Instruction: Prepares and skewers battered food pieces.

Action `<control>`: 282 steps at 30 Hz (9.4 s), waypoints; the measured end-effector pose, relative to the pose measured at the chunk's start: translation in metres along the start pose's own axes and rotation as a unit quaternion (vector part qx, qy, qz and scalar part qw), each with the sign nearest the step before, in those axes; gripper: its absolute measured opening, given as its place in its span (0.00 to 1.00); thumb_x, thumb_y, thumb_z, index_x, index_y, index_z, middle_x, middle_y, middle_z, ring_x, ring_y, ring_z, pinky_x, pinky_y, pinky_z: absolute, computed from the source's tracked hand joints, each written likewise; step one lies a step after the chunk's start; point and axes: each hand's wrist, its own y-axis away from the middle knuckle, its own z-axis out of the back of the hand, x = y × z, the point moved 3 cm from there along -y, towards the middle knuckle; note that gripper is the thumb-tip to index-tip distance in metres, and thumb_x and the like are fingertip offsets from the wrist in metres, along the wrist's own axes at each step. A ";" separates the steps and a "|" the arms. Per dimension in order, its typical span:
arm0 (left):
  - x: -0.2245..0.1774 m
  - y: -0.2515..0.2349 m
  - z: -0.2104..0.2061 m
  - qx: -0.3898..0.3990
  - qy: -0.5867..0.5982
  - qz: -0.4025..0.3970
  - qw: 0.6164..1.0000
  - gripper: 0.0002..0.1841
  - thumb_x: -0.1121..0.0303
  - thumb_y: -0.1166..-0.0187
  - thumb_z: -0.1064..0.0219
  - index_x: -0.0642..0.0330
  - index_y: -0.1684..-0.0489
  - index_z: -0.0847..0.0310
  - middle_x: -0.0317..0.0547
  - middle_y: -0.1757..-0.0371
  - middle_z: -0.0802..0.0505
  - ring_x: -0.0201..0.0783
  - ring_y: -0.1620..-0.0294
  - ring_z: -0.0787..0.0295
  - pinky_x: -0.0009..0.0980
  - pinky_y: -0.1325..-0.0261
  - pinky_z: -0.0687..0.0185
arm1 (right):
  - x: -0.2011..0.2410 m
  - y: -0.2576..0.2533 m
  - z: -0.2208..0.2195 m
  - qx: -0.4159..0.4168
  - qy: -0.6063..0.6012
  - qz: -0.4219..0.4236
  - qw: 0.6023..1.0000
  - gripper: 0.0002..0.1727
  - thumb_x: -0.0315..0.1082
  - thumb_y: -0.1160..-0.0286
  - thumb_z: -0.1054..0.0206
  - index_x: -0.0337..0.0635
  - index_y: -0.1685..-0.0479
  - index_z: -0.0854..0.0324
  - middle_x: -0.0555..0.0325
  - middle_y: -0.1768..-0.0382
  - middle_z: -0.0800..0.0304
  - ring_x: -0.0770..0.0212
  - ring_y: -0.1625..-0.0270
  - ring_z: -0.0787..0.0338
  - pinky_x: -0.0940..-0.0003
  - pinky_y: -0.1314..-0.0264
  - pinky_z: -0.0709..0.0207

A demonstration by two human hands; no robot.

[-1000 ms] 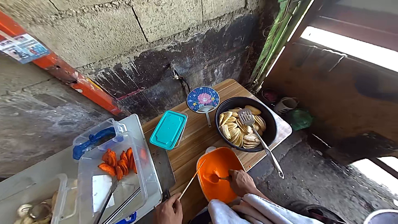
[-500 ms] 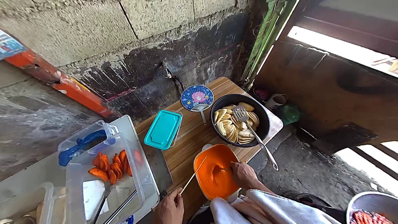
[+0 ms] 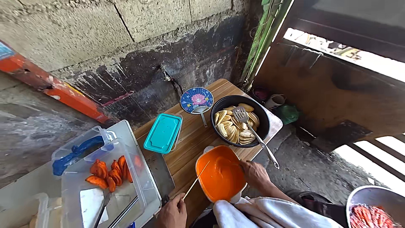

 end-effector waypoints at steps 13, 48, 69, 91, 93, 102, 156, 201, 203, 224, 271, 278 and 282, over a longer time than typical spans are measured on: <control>-0.004 -0.002 0.007 -0.002 0.003 0.002 1.000 0.19 0.64 0.14 0.43 0.54 0.34 0.10 0.54 0.48 0.03 0.55 0.45 0.06 0.58 0.37 0.17 | 0.030 0.013 0.028 0.036 0.157 0.022 0.987 0.18 0.23 0.15 0.50 0.31 0.36 0.19 0.32 0.37 0.14 0.36 0.28 0.17 0.41 0.21 0.31; 0.010 -0.004 0.003 0.022 0.006 0.003 1.000 0.19 0.64 0.13 0.45 0.55 0.33 0.11 0.55 0.46 0.03 0.55 0.41 0.07 0.57 0.33 0.18 | 0.028 0.000 -0.010 0.153 -0.082 -0.044 0.984 0.22 0.51 0.18 0.39 0.43 0.45 0.11 0.42 0.41 0.08 0.42 0.34 0.10 0.35 0.35 0.20; -0.007 -0.012 0.016 0.012 -0.020 0.001 1.000 0.19 0.64 0.13 0.44 0.52 0.33 0.10 0.52 0.48 0.03 0.53 0.45 0.06 0.56 0.37 0.16 | -0.028 0.002 -0.011 0.049 -0.032 0.010 0.998 0.23 0.53 0.08 0.49 0.48 0.44 0.13 0.45 0.45 0.06 0.42 0.36 0.09 0.38 0.34 0.20; -0.008 -0.003 0.012 -0.005 -0.009 -0.026 1.000 0.19 0.65 0.13 0.44 0.55 0.33 0.11 0.54 0.47 0.03 0.54 0.45 0.05 0.56 0.36 0.17 | -0.019 0.005 -0.018 0.045 -0.010 0.077 0.996 0.24 0.50 0.06 0.53 0.45 0.41 0.16 0.42 0.46 0.08 0.40 0.36 0.10 0.39 0.33 0.20; -0.007 -0.002 0.010 0.002 -0.016 -0.022 1.000 0.19 0.64 0.13 0.44 0.54 0.33 0.11 0.53 0.48 0.03 0.53 0.45 0.05 0.56 0.36 0.16 | -0.013 0.005 -0.022 0.082 -0.019 0.078 0.993 0.23 0.51 0.08 0.50 0.45 0.44 0.15 0.41 0.48 0.08 0.38 0.39 0.09 0.35 0.39 0.19; -0.006 0.002 0.011 0.028 -0.024 -0.006 0.999 0.19 0.65 0.12 0.45 0.54 0.32 0.11 0.54 0.45 0.03 0.54 0.41 0.06 0.56 0.33 0.18 | 0.001 0.010 -0.035 0.108 -0.020 0.122 0.986 0.24 0.53 0.09 0.48 0.45 0.44 0.14 0.41 0.48 0.07 0.37 0.39 0.09 0.33 0.37 0.20; -0.010 -0.006 0.014 0.018 -0.038 -0.007 0.999 0.20 0.65 0.12 0.46 0.54 0.32 0.11 0.55 0.47 0.03 0.55 0.43 0.06 0.57 0.36 0.17 | 0.023 -0.013 -0.016 0.057 -0.077 -0.042 0.995 0.24 0.52 0.08 0.52 0.46 0.37 0.18 0.43 0.42 0.08 0.41 0.34 0.09 0.39 0.37 0.17; -0.002 -0.009 0.014 0.027 -0.062 -0.003 0.998 0.21 0.62 0.11 0.49 0.53 0.31 0.12 0.54 0.45 0.04 0.53 0.40 0.07 0.57 0.34 0.17 | 0.005 -0.015 -0.014 0.041 -0.063 -0.021 0.997 0.23 0.52 0.09 0.50 0.48 0.41 0.15 0.44 0.44 0.07 0.41 0.37 0.08 0.38 0.39 0.17; -0.003 -0.006 0.015 0.025 -0.060 -0.004 0.998 0.21 0.63 0.11 0.49 0.53 0.31 0.12 0.54 0.44 0.04 0.54 0.40 0.07 0.56 0.34 0.17 | 0.002 -0.014 -0.015 0.028 -0.070 -0.020 0.997 0.24 0.54 0.08 0.54 0.49 0.41 0.16 0.44 0.46 0.06 0.41 0.38 0.07 0.39 0.41 0.16; -0.013 -0.005 0.009 0.040 -0.069 -0.013 0.997 0.21 0.63 0.10 0.49 0.54 0.30 0.12 0.55 0.43 0.04 0.54 0.38 0.07 0.57 0.32 0.19 | 0.017 -0.014 -0.013 0.006 -0.088 -0.083 0.993 0.23 0.46 0.03 0.58 0.47 0.28 0.23 0.42 0.40 0.09 0.41 0.34 0.09 0.41 0.36 0.17; -0.011 -0.009 0.033 0.052 -0.052 0.002 0.997 0.20 0.63 0.10 0.47 0.46 0.29 0.12 0.52 0.41 0.04 0.55 0.37 0.08 0.59 0.33 0.19 | 0.054 -0.010 0.050 -0.018 0.158 0.068 0.985 0.19 0.21 0.15 0.52 0.27 0.37 0.19 0.30 0.35 0.16 0.35 0.25 0.21 0.42 0.21 0.32; 0.007 -0.002 0.018 0.074 -0.036 0.007 0.997 0.20 0.64 0.10 0.47 0.52 0.29 0.13 0.55 0.41 0.04 0.56 0.36 0.08 0.58 0.30 0.20 | 0.047 0.021 0.037 0.134 0.168 -0.013 0.977 0.16 0.34 0.24 0.35 0.31 0.44 0.15 0.36 0.40 0.11 0.38 0.34 0.12 0.37 0.33 0.24; 0.018 0.000 0.012 0.062 -0.030 0.014 0.998 0.20 0.64 0.11 0.47 0.53 0.31 0.12 0.55 0.42 0.04 0.56 0.37 0.08 0.59 0.31 0.20 | 0.041 0.022 0.022 0.169 0.075 -0.053 0.981 0.29 0.50 0.31 0.30 0.33 0.43 0.16 0.36 0.36 0.12 0.37 0.32 0.13 0.33 0.40 0.19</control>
